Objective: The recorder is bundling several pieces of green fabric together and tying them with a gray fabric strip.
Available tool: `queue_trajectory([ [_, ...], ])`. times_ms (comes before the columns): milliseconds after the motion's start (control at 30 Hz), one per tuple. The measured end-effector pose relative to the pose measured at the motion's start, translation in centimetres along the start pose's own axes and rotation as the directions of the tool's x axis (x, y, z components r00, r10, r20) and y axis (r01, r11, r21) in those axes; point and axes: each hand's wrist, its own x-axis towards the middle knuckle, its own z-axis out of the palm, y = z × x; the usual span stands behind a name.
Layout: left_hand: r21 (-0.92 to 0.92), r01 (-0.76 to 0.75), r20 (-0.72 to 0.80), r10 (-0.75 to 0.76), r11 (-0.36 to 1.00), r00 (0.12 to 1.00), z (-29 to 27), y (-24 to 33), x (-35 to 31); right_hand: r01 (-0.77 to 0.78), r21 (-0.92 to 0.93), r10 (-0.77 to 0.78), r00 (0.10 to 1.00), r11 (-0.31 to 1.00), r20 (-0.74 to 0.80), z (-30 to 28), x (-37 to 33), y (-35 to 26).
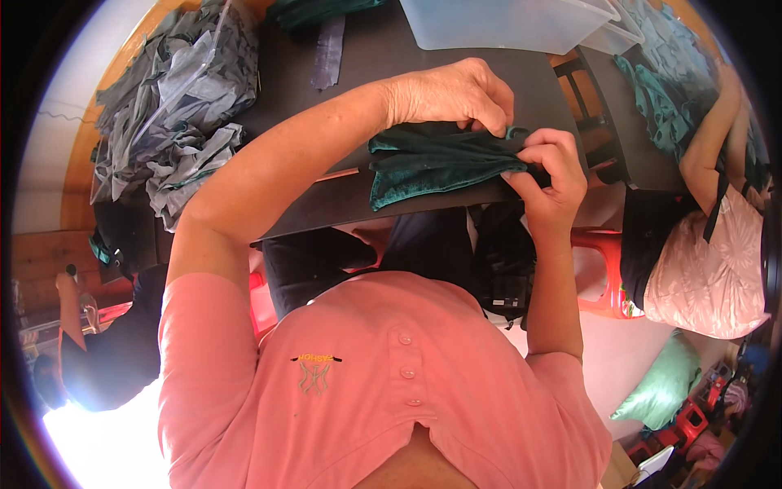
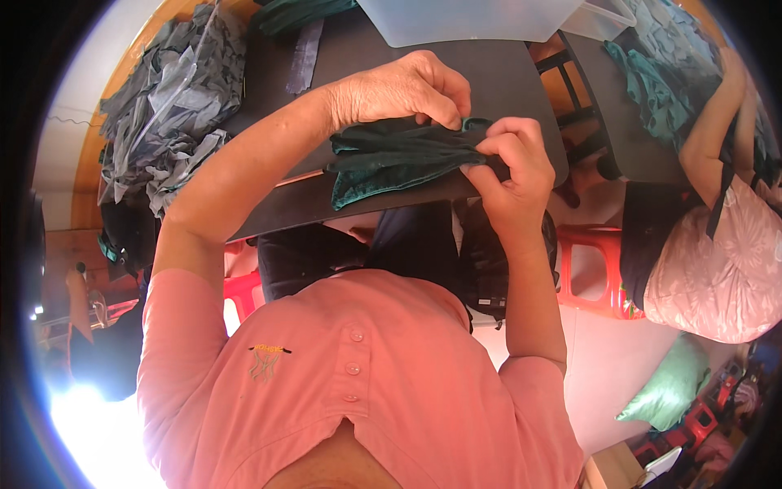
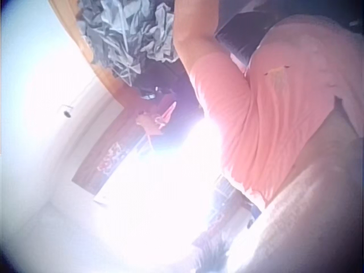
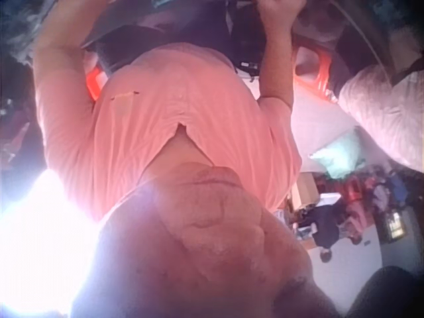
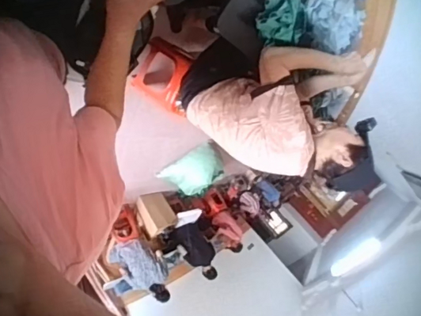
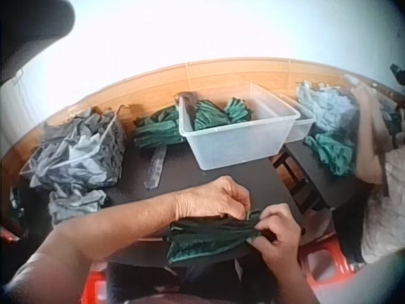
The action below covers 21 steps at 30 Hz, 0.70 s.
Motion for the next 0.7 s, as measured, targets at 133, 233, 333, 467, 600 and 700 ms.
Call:
queue_trajectory([
  [133,-0.004,0.037,0.038,-0.037,0.999,0.999,0.7,0.5,-0.2,0.135,-0.043,-0.138,0.987,0.99,-0.083,0.4,0.7,-0.5],
  [233,0.014,0.017,0.031,-0.017,1.0,0.999,0.9,0.3,-0.3,0.191,-0.106,-0.198,0.979,0.976,-0.057,0.5,0.8,-0.4],
  [333,0.01,0.0,0.034,0.0,1.0,0.999,0.9,0.0,-0.5,0.126,-0.045,-0.125,0.992,0.991,0.031,0.4,0.4,0.3],
  [467,0.026,0.046,-0.035,-0.045,0.999,0.998,0.2,0.3,-2.0,0.002,0.062,-0.005,0.999,0.998,0.048,0.1,0.9,0.1],
  [600,0.334,-0.032,-0.128,0.079,0.942,0.989,-0.6,-0.8,-4.9,-0.113,0.161,0.12,0.992,0.98,-0.039,-0.6,1.0,1.2],
  [700,0.658,-0.079,-0.176,0.254,0.749,0.951,1.6,-0.3,-7.0,-0.344,0.312,0.363,0.932,0.886,-0.002,-0.7,1.7,0.7],
])
